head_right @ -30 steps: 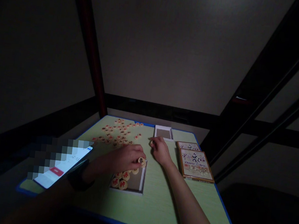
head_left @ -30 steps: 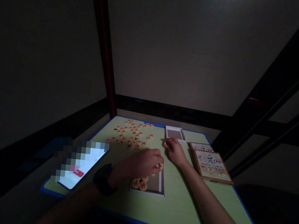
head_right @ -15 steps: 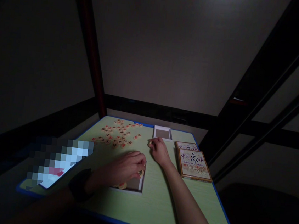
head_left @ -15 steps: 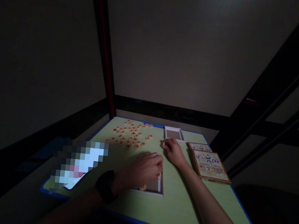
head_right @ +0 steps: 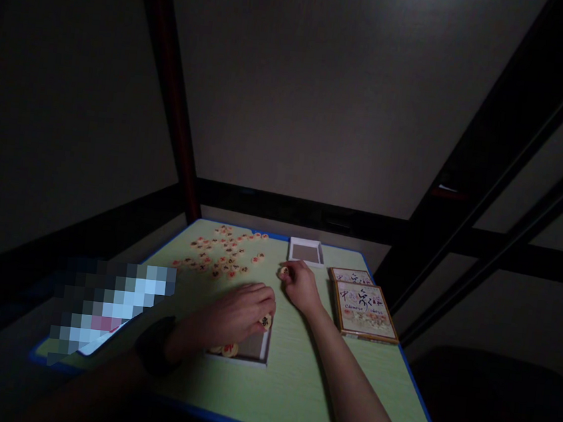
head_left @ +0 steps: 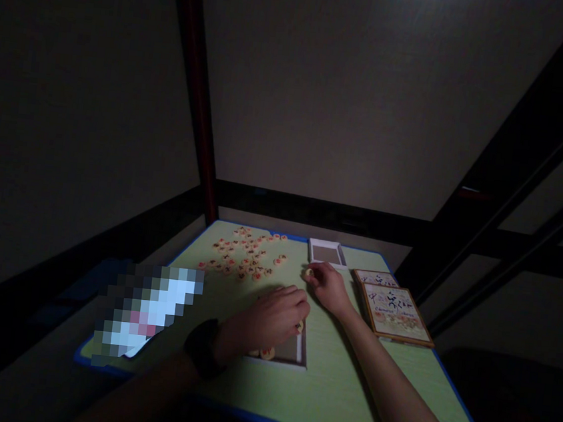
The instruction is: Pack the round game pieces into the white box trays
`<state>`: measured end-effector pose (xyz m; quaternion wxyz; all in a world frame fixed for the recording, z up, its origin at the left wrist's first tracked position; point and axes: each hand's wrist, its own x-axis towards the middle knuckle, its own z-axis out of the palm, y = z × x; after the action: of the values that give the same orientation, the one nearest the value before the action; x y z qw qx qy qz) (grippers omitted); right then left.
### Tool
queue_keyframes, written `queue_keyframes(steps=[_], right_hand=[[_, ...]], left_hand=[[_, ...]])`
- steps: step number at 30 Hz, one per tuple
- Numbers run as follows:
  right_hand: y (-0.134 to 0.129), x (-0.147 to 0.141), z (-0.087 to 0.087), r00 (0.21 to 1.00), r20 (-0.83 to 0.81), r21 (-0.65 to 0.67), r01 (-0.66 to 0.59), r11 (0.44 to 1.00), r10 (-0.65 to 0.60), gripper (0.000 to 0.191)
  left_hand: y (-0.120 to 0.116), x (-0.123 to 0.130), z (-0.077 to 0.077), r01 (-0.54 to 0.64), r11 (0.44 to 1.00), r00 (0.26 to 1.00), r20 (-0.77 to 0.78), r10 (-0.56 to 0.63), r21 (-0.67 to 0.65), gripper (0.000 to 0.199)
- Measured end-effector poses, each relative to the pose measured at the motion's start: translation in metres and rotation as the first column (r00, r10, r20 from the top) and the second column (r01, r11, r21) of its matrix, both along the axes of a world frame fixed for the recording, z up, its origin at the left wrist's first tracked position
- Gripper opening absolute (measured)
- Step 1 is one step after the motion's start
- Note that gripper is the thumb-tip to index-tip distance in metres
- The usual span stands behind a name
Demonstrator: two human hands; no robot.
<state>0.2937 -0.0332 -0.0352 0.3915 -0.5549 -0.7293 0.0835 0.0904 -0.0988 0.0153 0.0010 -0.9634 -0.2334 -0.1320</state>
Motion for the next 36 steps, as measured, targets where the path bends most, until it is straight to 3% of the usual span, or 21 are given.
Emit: queue_keyframes(steps=[6, 10, 13, 17, 20, 23, 27, 36], right_hand=[[-0.002, -0.002, 0.003, 1.000, -0.006, -0.007, 0.002, 1.000, -0.002, 0.016], [-0.014, -0.003, 0.024, 0.999, 0.025, -0.023, -0.021, 1.000, 0.021, 0.017], [-0.035, -0.004, 0.050, 0.982, 0.110, -0.066, -0.144, 0.987, 0.150, 0.014], [-0.077, -0.013, 0.076, 0.904, 0.214, -0.138, -0.347, 0.928, 0.370, 0.016], [-0.101, -0.021, 0.073, 0.858, 0.329, -0.167, -0.359, 0.918, 0.395, 0.019], [-0.110, -0.024, 0.061, 0.843, 0.387, -0.192, -0.323, 0.927, 0.374, 0.021], [-0.107, -0.025, 0.052, 0.845, 0.396, -0.212, -0.297, 0.931, 0.360, 0.022], [-0.099, -0.029, 0.050, 0.857, 0.395, -0.229, -0.256, 0.939, 0.330, 0.030]], left_hand=[[-0.001, 0.002, 0.000, -0.011, 0.999, 1.000, 0.009, 0.011, -0.034, 0.013], [0.006, -0.005, 0.011, -0.013, 0.987, 0.996, 0.088, 0.027, -0.159, 0.016], [0.021, -0.016, 0.018, -0.047, 0.977, 0.968, 0.233, 0.097, -0.209, 0.014], [0.041, -0.030, 0.015, -0.070, 0.965, 0.866, 0.465, 0.185, -0.252, 0.018], [0.046, -0.034, 0.010, -0.073, 0.961, 0.809, 0.548, 0.214, -0.268, 0.019], [0.043, -0.032, 0.007, -0.094, 0.964, 0.807, 0.548, 0.219, -0.247, 0.015], [0.038, -0.029, 0.004, -0.109, 0.968, 0.825, 0.522, 0.216, -0.227, 0.012], [0.036, -0.029, 0.002, -0.181, 0.956, 0.820, 0.501, 0.277, -0.231, 0.012]])
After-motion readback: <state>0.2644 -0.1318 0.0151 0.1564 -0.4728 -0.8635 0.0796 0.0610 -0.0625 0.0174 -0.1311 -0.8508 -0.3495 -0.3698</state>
